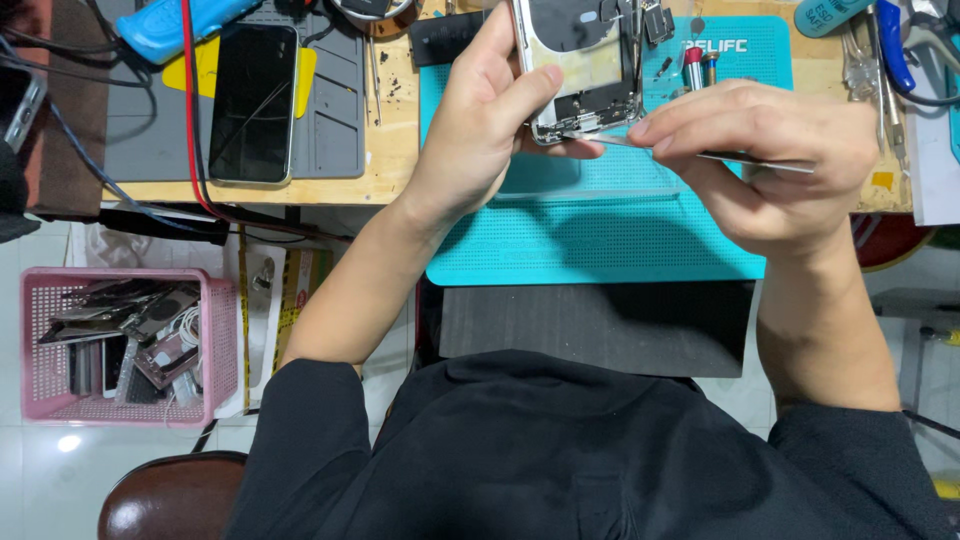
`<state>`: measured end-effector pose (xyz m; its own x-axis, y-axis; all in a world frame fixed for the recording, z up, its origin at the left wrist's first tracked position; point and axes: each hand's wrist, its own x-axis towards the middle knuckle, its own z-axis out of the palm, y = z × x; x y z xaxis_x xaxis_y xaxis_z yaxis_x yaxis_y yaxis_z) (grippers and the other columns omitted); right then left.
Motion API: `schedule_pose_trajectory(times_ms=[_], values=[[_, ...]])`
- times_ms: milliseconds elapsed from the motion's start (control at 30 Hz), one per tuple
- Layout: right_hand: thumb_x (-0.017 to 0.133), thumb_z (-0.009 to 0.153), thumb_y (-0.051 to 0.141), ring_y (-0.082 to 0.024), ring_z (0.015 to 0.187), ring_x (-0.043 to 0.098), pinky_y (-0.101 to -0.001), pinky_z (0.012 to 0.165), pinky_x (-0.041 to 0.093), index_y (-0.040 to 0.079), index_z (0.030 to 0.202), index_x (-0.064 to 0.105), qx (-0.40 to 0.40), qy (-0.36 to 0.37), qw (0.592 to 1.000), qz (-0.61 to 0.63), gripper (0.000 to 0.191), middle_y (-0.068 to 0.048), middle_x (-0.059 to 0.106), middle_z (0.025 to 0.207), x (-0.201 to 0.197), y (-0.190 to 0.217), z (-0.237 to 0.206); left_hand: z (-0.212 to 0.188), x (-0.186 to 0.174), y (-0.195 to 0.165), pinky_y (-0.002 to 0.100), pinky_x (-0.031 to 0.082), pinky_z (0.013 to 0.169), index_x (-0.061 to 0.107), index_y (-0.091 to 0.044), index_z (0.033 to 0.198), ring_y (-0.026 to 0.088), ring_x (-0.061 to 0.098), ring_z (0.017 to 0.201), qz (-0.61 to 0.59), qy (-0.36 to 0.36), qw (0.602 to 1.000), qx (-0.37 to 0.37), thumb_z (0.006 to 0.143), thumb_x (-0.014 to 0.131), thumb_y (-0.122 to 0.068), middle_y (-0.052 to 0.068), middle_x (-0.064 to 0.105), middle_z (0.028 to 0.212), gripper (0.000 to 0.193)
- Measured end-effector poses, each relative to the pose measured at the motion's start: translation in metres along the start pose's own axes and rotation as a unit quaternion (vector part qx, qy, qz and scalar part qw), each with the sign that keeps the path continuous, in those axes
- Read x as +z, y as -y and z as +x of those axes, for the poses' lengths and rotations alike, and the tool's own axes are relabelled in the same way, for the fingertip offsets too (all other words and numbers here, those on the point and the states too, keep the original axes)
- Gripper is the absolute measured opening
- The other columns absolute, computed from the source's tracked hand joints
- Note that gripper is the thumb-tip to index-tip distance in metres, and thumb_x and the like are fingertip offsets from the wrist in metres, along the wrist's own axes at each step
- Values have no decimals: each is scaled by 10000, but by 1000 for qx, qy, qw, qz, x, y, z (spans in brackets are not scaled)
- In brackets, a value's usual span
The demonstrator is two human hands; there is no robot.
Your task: The person repairs a smartphone at a workbench, holding the opened phone frame in one hand while using a screwdriver and metal pry tools with the other hand to remove and reposition internal components. They set removed parts on the mat, pick up small screws and tools from the bench, and continue working on the phone's internals.
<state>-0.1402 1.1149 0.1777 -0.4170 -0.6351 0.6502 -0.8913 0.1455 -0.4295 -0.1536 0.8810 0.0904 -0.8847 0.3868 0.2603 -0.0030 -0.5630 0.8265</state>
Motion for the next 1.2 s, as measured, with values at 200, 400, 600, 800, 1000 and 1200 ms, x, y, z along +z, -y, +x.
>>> schedule_pose_trajectory(times_ms=[200,400,600,800,1000,1200], values=[[671,786,-251,-360,859,737,-382,744,602,-146,860,638,14,-20,1000,8,133,-282,697,886,2,-5,-8,0,0,-1,409,668,786,368,-68,1545,248,769,1058,3,0,1000,1,1168,444,-40,143,675,1310,386],[637,976,-181,-282,973,744,-337,875,652,-95,1039,634,117,-80,984,112,107,-231,693,1077,-3,-13,-25,-1,-1,-1,399,672,812,384,-57,1548,216,747,1121,23,-4,1000,3,1156,458,-37,125,656,1378,400],[655,1055,-76,-214,1016,720,-305,942,609,-31,1122,548,187,-98,963,167,134,-204,697,1103,-8,-24,-43,-1,-4,2,387,694,853,381,-50,1569,216,727,1164,31,-3,999,13,1166,456,-26,130,648,1362,411],[683,1126,-59,-201,1036,704,-309,970,612,-32,1118,509,204,-122,954,185,176,-197,671,1115,-9,-35,-55,-2,-4,3,397,658,880,331,-66,1586,224,700,1226,7,-5,1000,17,1168,443,-2,124,594,1431,438],[661,1120,-82,-229,1017,720,-359,927,643,-16,1119,493,206,-134,941,234,181,-218,671,1099,-5,-47,-58,-2,-4,5,413,655,903,310,-65,1569,236,674,1284,-1,3,1000,26,1179,438,5,123,562,1464,416],[661,1076,-84,-257,1030,752,-417,933,682,1,1103,504,230,-175,896,336,180,-235,698,1092,0,-54,-60,-1,-5,5,425,654,904,306,-66,1600,249,670,1292,-2,2,1000,29,1181,442,4,129,561,1463,446]])
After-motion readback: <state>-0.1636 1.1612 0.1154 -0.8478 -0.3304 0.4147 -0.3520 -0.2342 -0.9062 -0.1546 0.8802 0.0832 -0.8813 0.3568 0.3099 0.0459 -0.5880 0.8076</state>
